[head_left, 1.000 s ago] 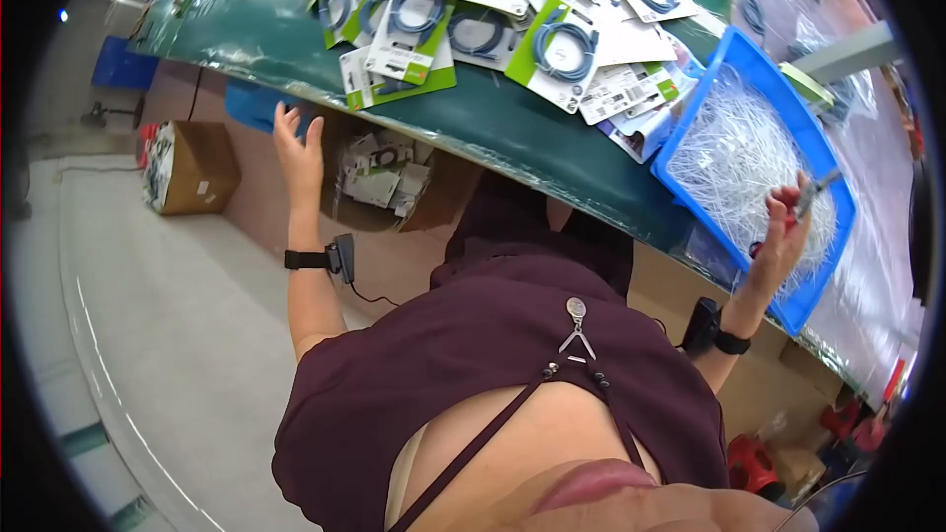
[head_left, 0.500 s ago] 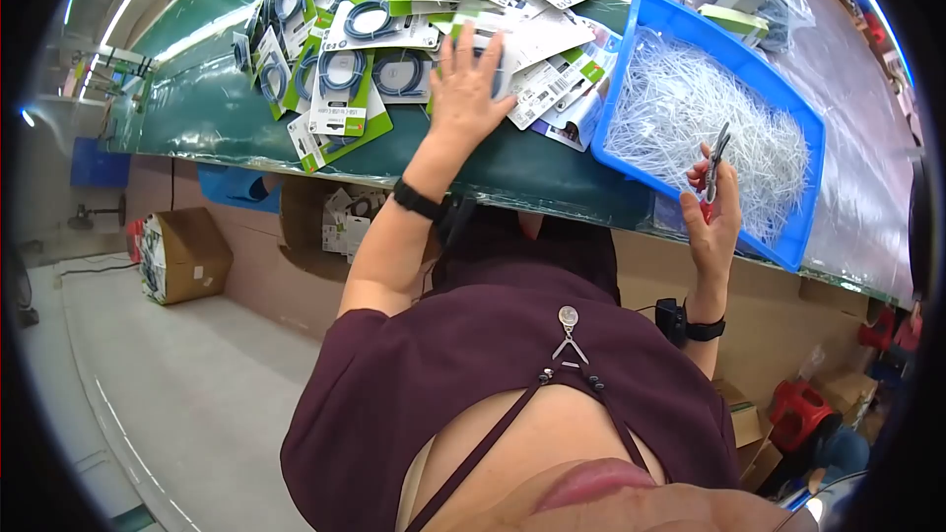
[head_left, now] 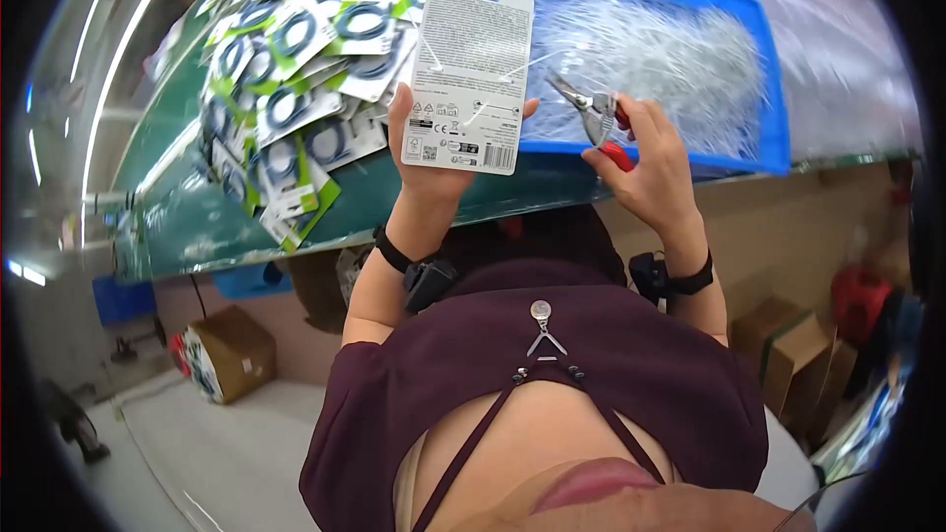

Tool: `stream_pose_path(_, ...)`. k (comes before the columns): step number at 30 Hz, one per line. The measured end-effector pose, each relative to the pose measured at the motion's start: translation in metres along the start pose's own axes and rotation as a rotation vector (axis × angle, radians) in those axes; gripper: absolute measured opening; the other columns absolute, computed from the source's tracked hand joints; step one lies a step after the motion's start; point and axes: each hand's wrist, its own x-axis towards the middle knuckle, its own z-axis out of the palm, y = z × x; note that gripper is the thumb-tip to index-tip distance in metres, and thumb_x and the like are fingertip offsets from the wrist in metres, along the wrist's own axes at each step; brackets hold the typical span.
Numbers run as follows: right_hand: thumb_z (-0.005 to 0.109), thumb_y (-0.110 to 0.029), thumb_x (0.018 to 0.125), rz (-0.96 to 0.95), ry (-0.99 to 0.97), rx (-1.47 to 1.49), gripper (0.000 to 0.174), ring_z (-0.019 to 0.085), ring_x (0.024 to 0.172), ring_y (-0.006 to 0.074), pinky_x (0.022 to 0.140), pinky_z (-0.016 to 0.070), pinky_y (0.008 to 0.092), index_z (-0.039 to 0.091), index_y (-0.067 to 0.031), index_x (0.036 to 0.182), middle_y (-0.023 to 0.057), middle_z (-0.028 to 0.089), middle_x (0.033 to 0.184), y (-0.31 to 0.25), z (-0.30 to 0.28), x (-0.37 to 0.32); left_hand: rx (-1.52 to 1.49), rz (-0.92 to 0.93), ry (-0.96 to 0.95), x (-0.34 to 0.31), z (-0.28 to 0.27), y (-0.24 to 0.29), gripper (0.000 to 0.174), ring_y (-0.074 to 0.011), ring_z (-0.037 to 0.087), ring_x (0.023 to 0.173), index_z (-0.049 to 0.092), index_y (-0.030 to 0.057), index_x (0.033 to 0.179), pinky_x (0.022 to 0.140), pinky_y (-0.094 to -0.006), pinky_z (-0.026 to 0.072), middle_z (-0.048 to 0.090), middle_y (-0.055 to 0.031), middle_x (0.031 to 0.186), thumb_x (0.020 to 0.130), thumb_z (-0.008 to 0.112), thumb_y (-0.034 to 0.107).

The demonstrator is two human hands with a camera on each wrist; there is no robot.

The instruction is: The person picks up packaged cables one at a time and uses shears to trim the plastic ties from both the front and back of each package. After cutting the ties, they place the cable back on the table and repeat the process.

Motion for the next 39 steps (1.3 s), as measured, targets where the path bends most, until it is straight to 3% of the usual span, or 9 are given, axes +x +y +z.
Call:
stream_pose_path(3, 0.079, -0.017, 0.070, -0.030, 0.023, -0.175, 0.061, 0.055, 0.087, 0.0290, 0.078, 0.0465, 0.0360, 0.053, -0.0011, 0.122, 0.0136, 0.056, 0.100, 0.008, -0.010, -0.008, -0.056, -0.037, -0.057, 0.011, 0.010, -0.021, 0.069, -0.0369, 0.051, 0.122, 0.037, 0.0055, 0.142, 0.104, -0.0591, 0.0382, 0.047, -0.0209, 0.138, 0.092, 0.046, 0.052)
stream_pose_path(10, 0.078, -0.015, 0.070, 0.018, 0.078, -0.128, 0.058, 0.056, 0.089, 0.0308, 0.078, 0.0467, 0.0379, 0.054, -0.0015, 0.121, 0.0137, 0.057, 0.098, 0.013, -0.019, -0.021, 0.274, -0.022, -0.087, 0.012, 0.007, -0.045, 0.073, -0.0328, 0.049, 0.124, 0.027, 0.0094, 0.147, 0.101, -0.0481, 0.0427, 0.043, -0.0187, 0.140, 0.091, 0.049, 0.050)
stream_pose_path(19, 0.076, -0.016, 0.074, -0.003, 0.081, -0.213, 0.051, 0.057, 0.086, 0.0327, 0.073, 0.0480, 0.0380, 0.055, -0.0001, 0.118, 0.0147, 0.057, 0.097, 0.026, -0.018, -0.019, 0.274, -0.077, -0.060, 0.023, 0.017, -0.059, 0.069, -0.0293, 0.051, 0.121, 0.025, 0.0105, 0.146, 0.102, -0.0456, 0.0418, 0.043, -0.0147, 0.137, 0.092, 0.052, 0.044)
stream_pose_path(26, 0.074, -0.018, 0.077, 0.160, 0.027, -0.139, 0.050, 0.058, 0.084, 0.0331, 0.072, 0.0482, 0.0374, 0.054, 0.0006, 0.118, 0.0156, 0.056, 0.097, 0.031, -0.021, -0.028, 0.205, -0.122, -0.049, 0.033, 0.018, -0.067, 0.065, -0.0261, 0.051, 0.121, 0.028, 0.0119, 0.145, 0.100, -0.0426, 0.0438, 0.047, -0.0115, 0.134, 0.093, 0.053, 0.041)
stream_pose_path(39, 0.075, -0.020, 0.077, 0.072, 0.016, -0.028, 0.050, 0.059, 0.087, 0.0301, 0.075, 0.0486, 0.0359, 0.054, -0.0005, 0.117, 0.0139, 0.056, 0.098, 0.010, -0.027, -0.015, 0.292, -0.095, -0.091, 0.028, 0.025, -0.077, 0.074, -0.0240, 0.051, 0.121, 0.023, 0.0112, 0.148, 0.099, -0.0405, 0.0454, 0.047, -0.0109, 0.134, 0.090, 0.056, 0.042)
